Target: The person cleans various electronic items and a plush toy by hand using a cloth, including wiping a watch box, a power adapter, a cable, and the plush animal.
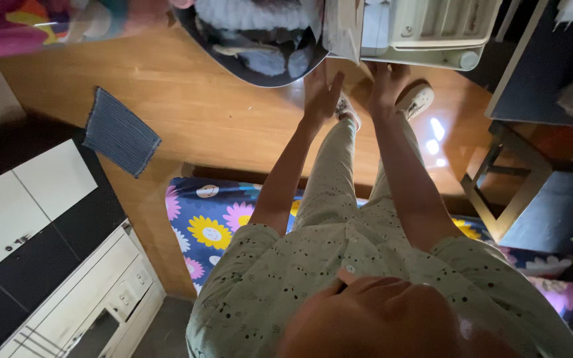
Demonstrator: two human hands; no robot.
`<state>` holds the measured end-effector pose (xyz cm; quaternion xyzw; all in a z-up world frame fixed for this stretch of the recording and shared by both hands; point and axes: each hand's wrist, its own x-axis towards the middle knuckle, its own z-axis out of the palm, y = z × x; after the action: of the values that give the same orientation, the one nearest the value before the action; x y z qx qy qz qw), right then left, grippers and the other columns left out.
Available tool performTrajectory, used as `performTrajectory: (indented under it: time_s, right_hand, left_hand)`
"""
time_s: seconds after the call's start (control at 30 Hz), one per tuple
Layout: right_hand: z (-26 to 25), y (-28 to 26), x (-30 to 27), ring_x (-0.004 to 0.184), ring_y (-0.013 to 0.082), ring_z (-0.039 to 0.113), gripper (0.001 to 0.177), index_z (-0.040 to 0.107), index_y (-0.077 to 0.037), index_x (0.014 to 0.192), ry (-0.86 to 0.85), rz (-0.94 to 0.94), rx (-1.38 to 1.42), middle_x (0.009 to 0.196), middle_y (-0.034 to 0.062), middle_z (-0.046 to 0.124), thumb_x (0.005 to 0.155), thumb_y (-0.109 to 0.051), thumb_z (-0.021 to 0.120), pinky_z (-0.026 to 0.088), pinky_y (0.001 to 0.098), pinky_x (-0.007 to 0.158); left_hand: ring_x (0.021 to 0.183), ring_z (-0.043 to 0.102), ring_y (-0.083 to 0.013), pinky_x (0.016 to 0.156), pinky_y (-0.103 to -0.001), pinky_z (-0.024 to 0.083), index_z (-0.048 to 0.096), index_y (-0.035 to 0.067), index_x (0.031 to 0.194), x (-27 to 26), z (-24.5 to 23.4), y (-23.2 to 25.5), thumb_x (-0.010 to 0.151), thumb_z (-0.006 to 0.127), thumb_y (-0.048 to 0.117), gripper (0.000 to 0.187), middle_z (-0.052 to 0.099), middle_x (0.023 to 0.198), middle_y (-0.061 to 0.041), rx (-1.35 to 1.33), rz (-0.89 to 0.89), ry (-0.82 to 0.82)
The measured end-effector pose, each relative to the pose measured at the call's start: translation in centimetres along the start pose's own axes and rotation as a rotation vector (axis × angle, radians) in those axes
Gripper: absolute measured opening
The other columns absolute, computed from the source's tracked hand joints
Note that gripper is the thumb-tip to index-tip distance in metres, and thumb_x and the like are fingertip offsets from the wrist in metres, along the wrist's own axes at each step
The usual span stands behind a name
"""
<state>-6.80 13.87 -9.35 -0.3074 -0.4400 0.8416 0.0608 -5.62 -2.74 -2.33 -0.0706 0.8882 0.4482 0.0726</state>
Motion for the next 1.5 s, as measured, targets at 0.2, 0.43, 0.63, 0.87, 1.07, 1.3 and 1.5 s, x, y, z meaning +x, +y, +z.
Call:
performTrajectory:
  time_s: [0.2, 0.43, 0.63, 0.87, 1.07, 1.3, 1.5]
  right_hand:
    - [-3.1, 4.8, 3.9, 0.1, 0.021, 0.059, 0.03, 0.059, 0.007, 0.126, 0.172, 0.038, -0.321, 0.116, 0.0107, 0.063, 0.104, -0.012, 0.068, 0.055, 0.0376, 0.087]
    - [-2.8, 8.1, 4.4, 0.107, 0.0247, 0.062, 0.04, 0.045, 0.002, 0.138, 0.314, 0.177, -0.022, 0.121, 0.0147, 0.058, 0.104, -0.019, 0.049, 0.057, 0.0411, 0.092]
    - [-2.4, 9.3, 5.2, 0.108, 0.0306, 0.069, 0.055, 0.044, 0.006, 0.138, 0.233, 0.268, 0.213, 0.124, 0.0226, 0.062, 0.102, -0.035, 0.045, 0.064, 0.0436, 0.088]
    - [-1.6, 10.1, 7.4, 0.108, 0.0309, 0.068, 0.046, 0.048, 0.007, 0.133, 0.125, 0.352, 0.273, 0.119, 0.0206, 0.063, 0.102, -0.028, 0.05, 0.062, 0.0442, 0.091]
    - [-2.8, 9.8, 5.3, 0.108, 0.0312, 0.067, 0.038, 0.051, 0.007, 0.128, 0.094, 0.282, 0.255, 0.115, 0.0188, 0.065, 0.103, -0.021, 0.054, 0.06, 0.0447, 0.094]
    - [-0.2, 4.1, -0.5, 0.109, 0.0328, 0.064, 0.027, 0.06, 0.009, 0.113, 0.167, -0.1, -0.589, 0.111, 0.0247, 0.066, 0.11, -0.017, 0.055, 0.056, 0.0456, 0.101]
    - [-2.2, -2.9, -10.7, 0.151, 0.0284, 0.041, 0.053, 0.032, 0.003, 0.157, -0.096, -0.226, -0.326, 0.162, 0.0191, 0.039, 0.108, 0.005, 0.051, 0.036, 0.0388, 0.127]
  left_hand:
    - [0.131, 0.06, -0.0292, 0.113, -0.041, 0.045, 0.061, 0.015, 0.137, -0.3, 5.4, -7.9, 0.108, 0.052, 0.027, 0.032, 0.064, 0.141, -0.013, 0.529, -0.036, -0.459]
    - [0.127, 0.062, -0.0299, 0.111, -0.042, 0.048, 0.061, 0.012, 0.135, 0.5, 6.3, -9.5, 0.107, 0.054, 0.026, 0.032, 0.066, 0.136, -0.014, 0.282, 0.002, -0.307]
    - [0.122, 0.064, -0.0306, 0.108, -0.043, 0.05, 0.061, 0.01, 0.134, 1.6, 4.8, -8.1, 0.106, 0.055, 0.025, 0.032, 0.067, 0.131, -0.015, 0.169, 0.039, -0.221]
    - [0.117, 0.067, -0.0314, 0.105, -0.044, 0.053, 0.06, 0.007, 0.132, 2.6, 4.2, -6.6, 0.104, 0.056, 0.023, 0.032, 0.069, 0.124, -0.016, 0.057, 0.048, -0.143]
    - [0.112, 0.069, -0.0321, 0.102, -0.045, 0.055, 0.06, 0.005, 0.131, 3.1, 4.5, -4.3, 0.103, 0.058, 0.022, 0.033, 0.07, 0.119, -0.017, -0.069, 0.029, -0.105]
    - [0.16, 0.019, -0.0369, 0.133, -0.053, 0.017, 0.021, 0.005, 0.163, 0.0, 2.2, -0.9, 0.102, 0.058, 0.025, 0.074, 0.023, 0.169, -0.02, 0.045, 0.216, -0.01]
    - [0.163, 0.01, -0.0374, 0.132, -0.058, 0.008, 0.022, 0.008, 0.165, -6.4, 0.3, 2.8, 0.106, 0.057, 0.024, 0.071, 0.02, 0.173, -0.013, 0.144, 0.219, -0.135]
